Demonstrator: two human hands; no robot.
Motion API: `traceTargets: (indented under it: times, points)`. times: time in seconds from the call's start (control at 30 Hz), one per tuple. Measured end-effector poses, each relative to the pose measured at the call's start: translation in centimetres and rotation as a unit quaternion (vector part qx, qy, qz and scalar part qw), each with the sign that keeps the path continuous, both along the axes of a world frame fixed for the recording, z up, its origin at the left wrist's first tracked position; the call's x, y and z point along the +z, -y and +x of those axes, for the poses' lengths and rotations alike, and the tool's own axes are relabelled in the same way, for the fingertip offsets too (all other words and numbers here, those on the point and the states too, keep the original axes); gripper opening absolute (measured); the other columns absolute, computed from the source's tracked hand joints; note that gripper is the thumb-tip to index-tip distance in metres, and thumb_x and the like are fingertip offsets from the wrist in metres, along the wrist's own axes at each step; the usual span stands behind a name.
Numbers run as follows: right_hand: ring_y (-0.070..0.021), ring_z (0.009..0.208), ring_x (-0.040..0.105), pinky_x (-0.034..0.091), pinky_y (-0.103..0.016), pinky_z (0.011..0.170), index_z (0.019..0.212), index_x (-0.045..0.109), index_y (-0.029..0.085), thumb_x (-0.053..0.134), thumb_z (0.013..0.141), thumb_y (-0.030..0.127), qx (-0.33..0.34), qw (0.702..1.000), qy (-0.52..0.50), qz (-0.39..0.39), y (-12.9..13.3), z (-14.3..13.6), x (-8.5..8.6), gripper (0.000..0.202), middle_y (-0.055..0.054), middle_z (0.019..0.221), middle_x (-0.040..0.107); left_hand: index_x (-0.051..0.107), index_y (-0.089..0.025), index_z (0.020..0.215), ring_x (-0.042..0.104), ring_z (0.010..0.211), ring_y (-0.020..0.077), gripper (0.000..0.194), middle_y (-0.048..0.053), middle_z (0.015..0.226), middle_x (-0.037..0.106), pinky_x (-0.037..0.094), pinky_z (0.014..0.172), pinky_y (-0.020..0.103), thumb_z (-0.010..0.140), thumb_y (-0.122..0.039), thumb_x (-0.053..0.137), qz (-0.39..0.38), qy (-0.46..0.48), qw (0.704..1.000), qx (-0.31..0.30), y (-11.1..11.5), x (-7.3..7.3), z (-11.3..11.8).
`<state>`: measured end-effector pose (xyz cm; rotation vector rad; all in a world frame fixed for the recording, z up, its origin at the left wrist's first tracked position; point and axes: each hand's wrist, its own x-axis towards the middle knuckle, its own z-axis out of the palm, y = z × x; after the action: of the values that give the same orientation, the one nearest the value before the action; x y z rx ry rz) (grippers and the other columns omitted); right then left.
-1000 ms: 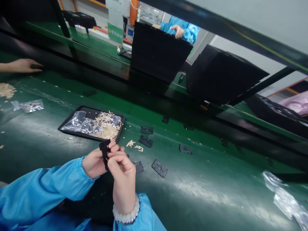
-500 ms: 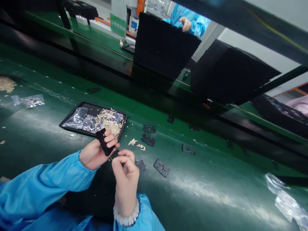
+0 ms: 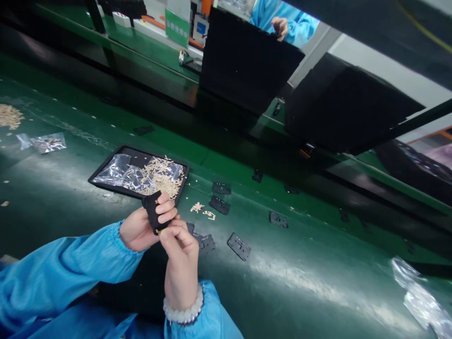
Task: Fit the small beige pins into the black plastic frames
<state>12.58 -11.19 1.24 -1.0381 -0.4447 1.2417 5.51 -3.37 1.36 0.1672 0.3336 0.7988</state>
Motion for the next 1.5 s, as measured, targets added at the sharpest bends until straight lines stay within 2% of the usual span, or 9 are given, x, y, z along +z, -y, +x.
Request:
traceTargets:
  times: [0.33,0.57,0.73,1.03,1.3,1.5]
  points:
    - [-0.017,0.083,0.046,0.038,-0.032,0.082,0.059,0.061,0.019,0.07,0.071,0.031,-0.017,0.999,0.05,0.005,0.1,-0.1,-0.5,0.019,-0.001,0.075,0.051,0.041,-0.018,0.068,0.045,0.046,0.005,0.024,-0.008,0.056,0.039,0.044,0.057,0.021,0.07,-0.001,0.057,-0.01,0.003,1.0,0.0,0.2,0.3,-0.1]
    - [-0.0168,0.082,0.047,0.038,-0.033,0.083,0.056,0.06,0.019,0.071,0.07,0.03,-0.029,0.998,0.057,0.007,0.1,-0.2,-0.3,0.021,0.0,0.073,0.05,0.044,-0.018,0.069,0.047,0.046,0.0047,0.023,-0.007,0.056,0.043,0.045,0.059,0.021,0.069,-0.001,0.059,-0.009,0.015,1.0,-0.002,0.2,0.1,-0.2]
    - [-0.0163,0.082,0.048,0.038,-0.031,0.082,0.059,0.059,0.019,0.067,0.074,0.029,-0.034,0.995,0.096,0.015,0.2,-0.2,-0.7,0.02,0.0,0.075,0.05,0.045,-0.017,0.069,0.047,0.046,0.0045,0.022,-0.007,0.055,0.044,0.043,0.056,0.019,0.069,-0.001,0.06,-0.003,0.012,1.0,0.0,0.3,0.2,-0.1]
    - [-0.015,0.077,0.049,0.039,-0.029,0.074,0.064,0.056,0.02,0.062,0.078,0.023,-0.054,0.972,0.229,0.02,0.8,0.0,-1.5,0.015,0.0,0.078,0.051,0.047,-0.016,0.068,0.046,0.048,0.006,0.019,-0.006,0.056,0.043,0.042,0.053,0.019,0.07,-0.001,0.058,0.034,-0.042,0.998,0.011,0.5,0.5,-0.1]
    - [-0.0156,0.081,0.051,0.04,-0.029,0.075,0.068,0.059,0.02,0.062,0.078,0.02,-0.047,0.963,0.263,0.024,0.8,0.3,-1.4,0.011,-0.001,0.083,0.051,0.052,-0.016,0.07,0.047,0.051,0.0072,0.015,-0.003,0.059,0.047,0.043,0.052,0.019,0.077,-0.003,0.055,0.031,-0.106,0.993,0.05,0.7,0.7,-0.4]
    - [-0.0152,0.08,0.051,0.042,-0.028,0.072,0.07,0.062,0.02,0.061,0.08,0.021,-0.033,0.961,0.272,0.029,1.0,0.7,-1.0,0.01,-0.002,0.083,0.051,0.054,-0.015,0.071,0.048,0.053,0.0079,0.013,-0.002,0.061,0.051,0.044,0.049,0.019,0.077,-0.019,0.066,0.056,-0.191,0.977,0.079,1.1,1.3,-0.6]
